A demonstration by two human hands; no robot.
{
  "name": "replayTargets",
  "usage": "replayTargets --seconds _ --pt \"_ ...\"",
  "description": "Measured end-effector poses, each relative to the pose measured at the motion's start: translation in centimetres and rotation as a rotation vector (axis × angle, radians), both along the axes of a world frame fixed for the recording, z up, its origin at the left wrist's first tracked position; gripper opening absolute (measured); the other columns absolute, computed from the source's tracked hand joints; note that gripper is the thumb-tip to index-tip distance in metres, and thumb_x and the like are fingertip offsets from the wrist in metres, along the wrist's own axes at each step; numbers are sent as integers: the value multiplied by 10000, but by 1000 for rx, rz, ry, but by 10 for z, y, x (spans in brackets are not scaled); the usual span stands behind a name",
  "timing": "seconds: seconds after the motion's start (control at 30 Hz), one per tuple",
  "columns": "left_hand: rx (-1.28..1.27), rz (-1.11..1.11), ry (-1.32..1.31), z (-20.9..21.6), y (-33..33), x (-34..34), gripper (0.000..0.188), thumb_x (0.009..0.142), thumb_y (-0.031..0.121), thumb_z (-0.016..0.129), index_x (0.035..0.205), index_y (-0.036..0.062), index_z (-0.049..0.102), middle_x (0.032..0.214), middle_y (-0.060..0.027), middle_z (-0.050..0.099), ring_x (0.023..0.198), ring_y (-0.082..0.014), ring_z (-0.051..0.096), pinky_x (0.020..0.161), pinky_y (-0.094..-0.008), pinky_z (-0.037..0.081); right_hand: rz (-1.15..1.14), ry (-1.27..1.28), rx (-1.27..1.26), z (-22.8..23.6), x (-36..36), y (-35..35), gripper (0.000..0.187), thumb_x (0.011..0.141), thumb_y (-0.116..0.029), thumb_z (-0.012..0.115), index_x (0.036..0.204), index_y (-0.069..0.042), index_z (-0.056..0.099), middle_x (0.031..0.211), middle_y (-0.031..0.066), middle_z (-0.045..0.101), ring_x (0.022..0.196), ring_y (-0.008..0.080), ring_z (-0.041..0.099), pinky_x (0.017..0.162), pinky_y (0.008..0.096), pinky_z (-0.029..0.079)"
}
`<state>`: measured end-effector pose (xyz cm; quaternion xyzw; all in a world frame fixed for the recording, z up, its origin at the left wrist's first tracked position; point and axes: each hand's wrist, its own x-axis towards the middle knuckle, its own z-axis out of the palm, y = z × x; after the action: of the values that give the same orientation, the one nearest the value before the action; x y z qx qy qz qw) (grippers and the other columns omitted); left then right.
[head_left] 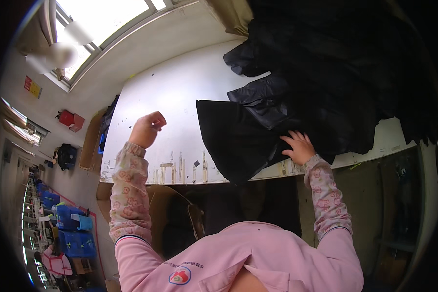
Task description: Folding black garment pieces at a workshop table.
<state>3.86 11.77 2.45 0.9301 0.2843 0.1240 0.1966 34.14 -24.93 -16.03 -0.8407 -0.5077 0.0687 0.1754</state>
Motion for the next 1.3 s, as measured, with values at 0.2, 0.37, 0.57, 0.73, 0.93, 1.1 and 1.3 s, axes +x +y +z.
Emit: replayTargets --seconds 0.2,0.37,0.57,0.73,0.93,1.1,1.3 --pt "-273 176 283 16 -49 6 560 879 455 671 1144 -29 579 906 -148 675 540 -145 610 496 -264 515 30 -145 19 1 -41 24 294 762 -249 714 1039 -162 671 1089 93 599 1079 297 525 907 454 393" --pt "-431 272 589 -106 -50 7 734 830 622 635 1109 -55 579 794 -116 655 508 -178 613 493 -303 503 155 -231 136 -20 -102 43 123 730 -110 681 831 -136 616 808 37 586 836 251 583 743 403 418" --pt "-609 334 130 -195 -24 -17 502 805 379 763 993 -68 633 763 -103 634 529 -182 580 536 -342 495 381 -5 295 -8 -188 62 109 796 -204 671 827 -122 607 774 45 617 789 246 623 706 391 443" --pt "-113 219 -259 -151 0 -36 252 753 154 766 947 32 660 850 -142 637 730 -280 619 655 -358 485 745 550 200 19 -185 64 323 818 -261 719 1058 -53 659 917 121 675 875 261 661 808 364 498" --pt "313 -154 -684 24 -25 -29 166 782 -58 642 933 6 662 1034 -105 632 927 -229 639 817 -305 509 200 574 854 136 -81 93 405 802 -74 730 1180 -29 590 1130 110 626 1026 173 601 850 289 479" --pt "0 -334 -905 75 -42 -2 174 818 -53 634 983 -4 660 1152 -95 582 1016 -165 599 874 -269 479 549 402 695 195 -52 124 1093 703 -231 846 1519 -55 140 1546 167 240 1417 292 267 1153 365 219" --pt "-226 -186 -1100 30 -89 52 203 781 42 734 973 52 667 1145 -76 544 945 -136 583 827 -250 460 793 734 343 135 -176 142 1243 712 -310 853 1506 -3 -54 1518 263 230 1400 343 295 1142 382 261"
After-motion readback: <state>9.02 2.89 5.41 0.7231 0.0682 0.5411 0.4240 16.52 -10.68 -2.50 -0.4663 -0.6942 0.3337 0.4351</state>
